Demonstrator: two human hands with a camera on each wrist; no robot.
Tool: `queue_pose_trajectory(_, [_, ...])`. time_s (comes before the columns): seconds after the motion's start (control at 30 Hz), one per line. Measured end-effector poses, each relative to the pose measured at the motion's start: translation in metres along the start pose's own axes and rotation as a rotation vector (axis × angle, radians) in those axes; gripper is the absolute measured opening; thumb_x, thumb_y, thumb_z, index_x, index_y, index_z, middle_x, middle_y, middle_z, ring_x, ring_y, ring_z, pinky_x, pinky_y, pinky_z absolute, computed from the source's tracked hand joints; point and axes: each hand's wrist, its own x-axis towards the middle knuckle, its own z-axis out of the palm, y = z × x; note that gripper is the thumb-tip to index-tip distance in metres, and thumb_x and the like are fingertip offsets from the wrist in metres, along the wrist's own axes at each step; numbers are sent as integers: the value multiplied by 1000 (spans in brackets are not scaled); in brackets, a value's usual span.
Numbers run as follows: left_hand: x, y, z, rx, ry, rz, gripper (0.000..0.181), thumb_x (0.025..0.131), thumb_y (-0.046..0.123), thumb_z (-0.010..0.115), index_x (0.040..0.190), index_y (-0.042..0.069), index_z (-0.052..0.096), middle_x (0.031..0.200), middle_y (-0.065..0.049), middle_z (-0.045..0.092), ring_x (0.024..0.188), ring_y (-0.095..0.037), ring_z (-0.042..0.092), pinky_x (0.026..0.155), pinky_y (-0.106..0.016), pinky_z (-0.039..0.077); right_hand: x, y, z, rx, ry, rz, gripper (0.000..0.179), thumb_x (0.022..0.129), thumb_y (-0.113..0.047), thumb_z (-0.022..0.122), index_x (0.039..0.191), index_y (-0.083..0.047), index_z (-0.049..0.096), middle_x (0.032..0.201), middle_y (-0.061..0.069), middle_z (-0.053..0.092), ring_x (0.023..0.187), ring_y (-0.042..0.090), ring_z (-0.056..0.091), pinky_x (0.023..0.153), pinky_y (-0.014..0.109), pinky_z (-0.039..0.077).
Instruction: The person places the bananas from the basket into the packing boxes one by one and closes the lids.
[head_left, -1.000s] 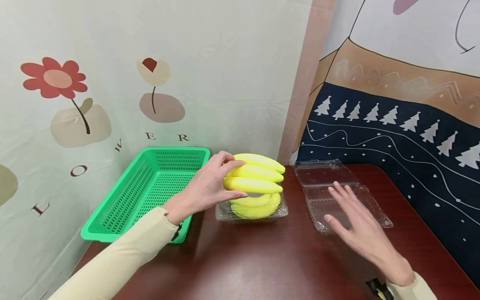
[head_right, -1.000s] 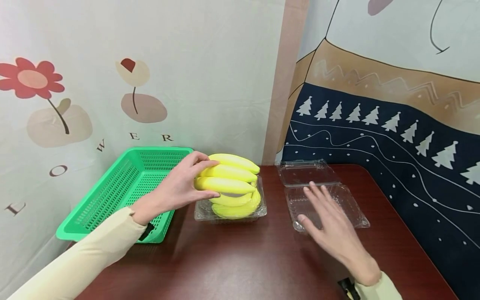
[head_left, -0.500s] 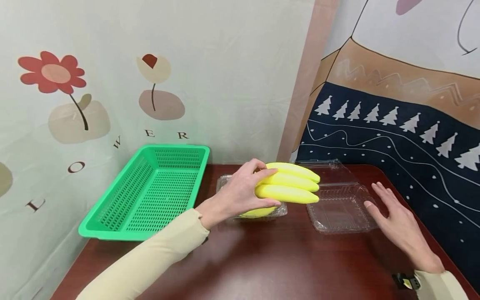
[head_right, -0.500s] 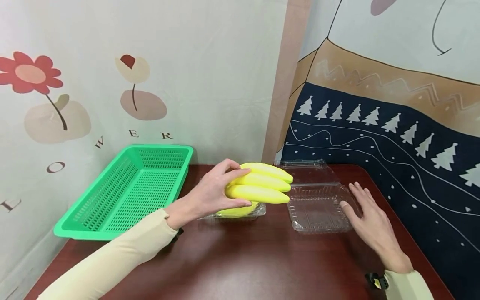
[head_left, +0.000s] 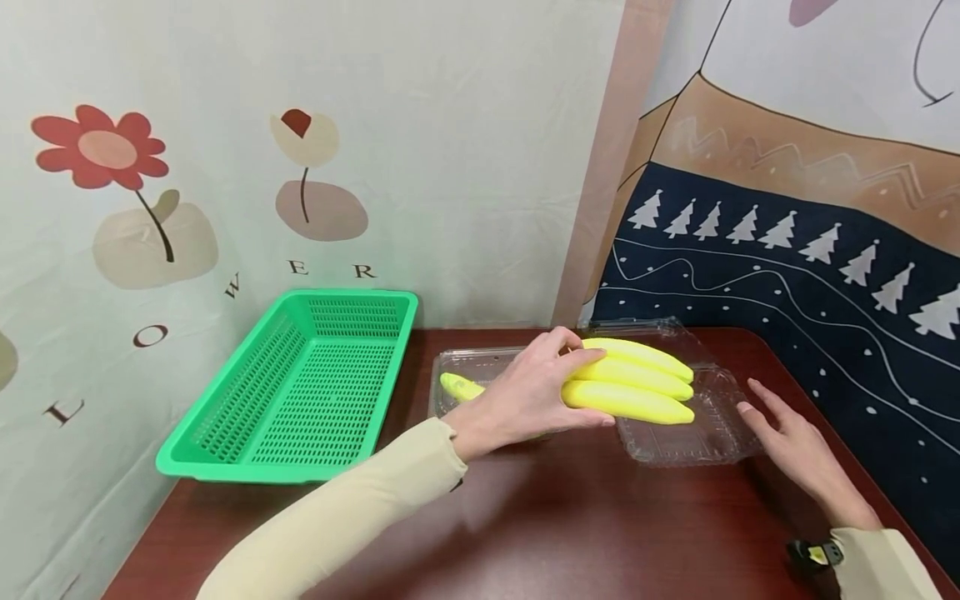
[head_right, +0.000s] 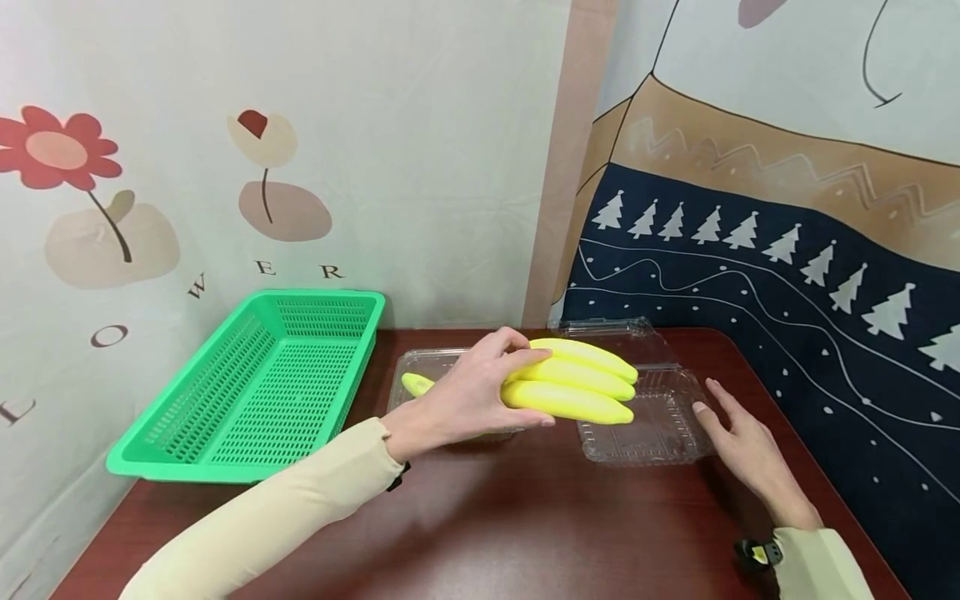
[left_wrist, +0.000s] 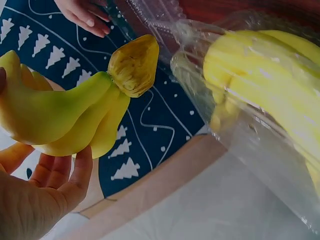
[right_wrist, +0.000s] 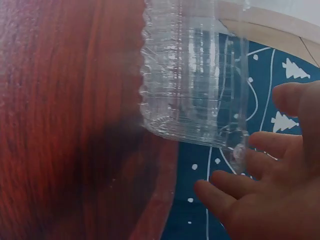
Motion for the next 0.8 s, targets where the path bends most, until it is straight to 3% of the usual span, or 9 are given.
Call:
queue_pose_trajectory(0.23, [8,2,14,28,-47,-12,74,82,56,83,142,17,64,120,-1,54,105,-13,50,83,-21,44,6,2,4,-2,-71,35,73,112,-42,38,160,9,17,153,46,27,135,65,32,101,79,33])
queue_pose_trajectory(0.5, [16,4,26,54,-105,-50,73,82,58,81,142,20,64,117,2,52,103,-10,47,80,-22,39,2,1,13,28,-36,-35,60,111,-24,42,157,11,25,153,43,30,136,63,34,100,78,34])
queue_pose_trajectory(0.6, [20,6,31,59,-128,-40,73,83,58,80,142,20,64,116,3,52,102,-9,46,79,-20,38,-2,1,15,19,-30,-68,57,111,-17,43,157,12,26,150,43,36,133,61,41,99,73,40])
queue_pose_trajectory(0.7, [25,9,36,55,-146,-35,72,84,59,79,142,20,64,116,3,51,101,-8,45,78,-16,38,-5,0,19,20,-29,-105,56,110,-12,45,156,12,27,147,42,43,129,56,48,98,36,55])
queue_pose_trajectory(0.8, [31,12,40,50,-164,-44,71,84,60,77,142,20,64,115,4,50,100,-6,45,76,-13,37,-8,-1,22,27,-24,-136,55,108,-8,47,156,13,29,145,40,47,127,53,52,83,2,42])
